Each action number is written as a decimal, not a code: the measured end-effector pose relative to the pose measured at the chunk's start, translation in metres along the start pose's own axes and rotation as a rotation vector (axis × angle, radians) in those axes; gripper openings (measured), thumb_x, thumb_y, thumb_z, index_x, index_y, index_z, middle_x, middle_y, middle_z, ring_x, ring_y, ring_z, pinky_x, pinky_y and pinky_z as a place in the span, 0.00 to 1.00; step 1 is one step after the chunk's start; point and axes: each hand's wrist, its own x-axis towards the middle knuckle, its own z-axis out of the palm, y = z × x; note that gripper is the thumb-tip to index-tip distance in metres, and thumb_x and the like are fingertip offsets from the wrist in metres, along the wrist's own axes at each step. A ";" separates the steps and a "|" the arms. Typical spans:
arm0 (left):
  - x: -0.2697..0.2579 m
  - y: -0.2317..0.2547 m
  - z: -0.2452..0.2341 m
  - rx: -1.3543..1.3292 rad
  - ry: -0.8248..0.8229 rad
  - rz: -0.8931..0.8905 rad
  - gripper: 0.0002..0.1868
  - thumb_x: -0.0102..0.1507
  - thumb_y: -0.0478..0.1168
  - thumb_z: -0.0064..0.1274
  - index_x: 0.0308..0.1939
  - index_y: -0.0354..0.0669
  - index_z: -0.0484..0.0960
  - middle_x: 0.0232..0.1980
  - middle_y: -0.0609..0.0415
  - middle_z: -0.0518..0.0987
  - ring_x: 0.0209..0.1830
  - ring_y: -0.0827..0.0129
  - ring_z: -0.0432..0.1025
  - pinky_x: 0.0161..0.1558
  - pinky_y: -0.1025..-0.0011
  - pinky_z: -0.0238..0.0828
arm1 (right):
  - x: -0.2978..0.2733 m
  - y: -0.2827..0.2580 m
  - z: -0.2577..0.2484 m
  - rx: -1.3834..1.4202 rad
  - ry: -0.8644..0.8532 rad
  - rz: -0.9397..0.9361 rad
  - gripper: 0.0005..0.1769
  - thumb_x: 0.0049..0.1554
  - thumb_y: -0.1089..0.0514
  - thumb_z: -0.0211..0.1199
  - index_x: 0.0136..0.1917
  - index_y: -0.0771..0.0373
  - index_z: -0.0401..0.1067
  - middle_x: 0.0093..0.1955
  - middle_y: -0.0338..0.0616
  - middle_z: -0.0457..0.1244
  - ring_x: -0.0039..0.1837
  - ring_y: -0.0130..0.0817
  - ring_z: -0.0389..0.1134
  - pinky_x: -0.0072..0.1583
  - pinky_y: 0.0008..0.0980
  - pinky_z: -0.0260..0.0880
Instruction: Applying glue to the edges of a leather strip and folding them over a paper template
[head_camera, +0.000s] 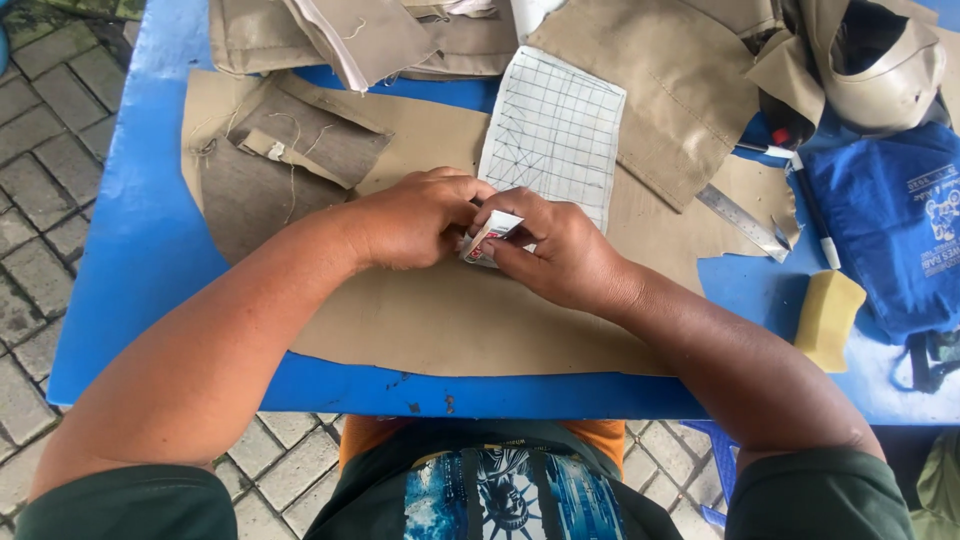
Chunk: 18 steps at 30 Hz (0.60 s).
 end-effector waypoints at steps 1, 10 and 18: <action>-0.001 -0.001 -0.001 0.000 0.001 -0.004 0.06 0.58 0.38 0.60 0.39 0.50 0.86 0.62 0.60 0.78 0.66 0.52 0.69 0.65 0.52 0.68 | 0.000 0.000 0.002 0.002 -0.004 -0.002 0.13 0.60 0.66 0.64 0.59 0.61 0.69 0.51 0.49 0.71 0.51 0.44 0.77 0.51 0.38 0.79; 0.000 0.014 -0.016 -0.035 -0.029 -0.022 0.18 0.57 0.34 0.59 0.51 0.50 0.87 0.62 0.57 0.79 0.67 0.51 0.69 0.66 0.52 0.66 | -0.008 -0.028 -0.018 -0.220 -0.051 -0.051 0.13 0.59 0.70 0.62 0.57 0.68 0.68 0.46 0.62 0.70 0.45 0.56 0.76 0.46 0.49 0.81; 0.002 -0.007 -0.003 0.021 -0.025 0.043 0.22 0.56 0.35 0.59 0.55 0.48 0.86 0.64 0.52 0.77 0.66 0.48 0.69 0.66 0.52 0.66 | -0.055 -0.007 -0.058 -0.122 0.027 0.055 0.14 0.56 0.73 0.63 0.56 0.68 0.70 0.42 0.57 0.72 0.45 0.45 0.77 0.47 0.42 0.79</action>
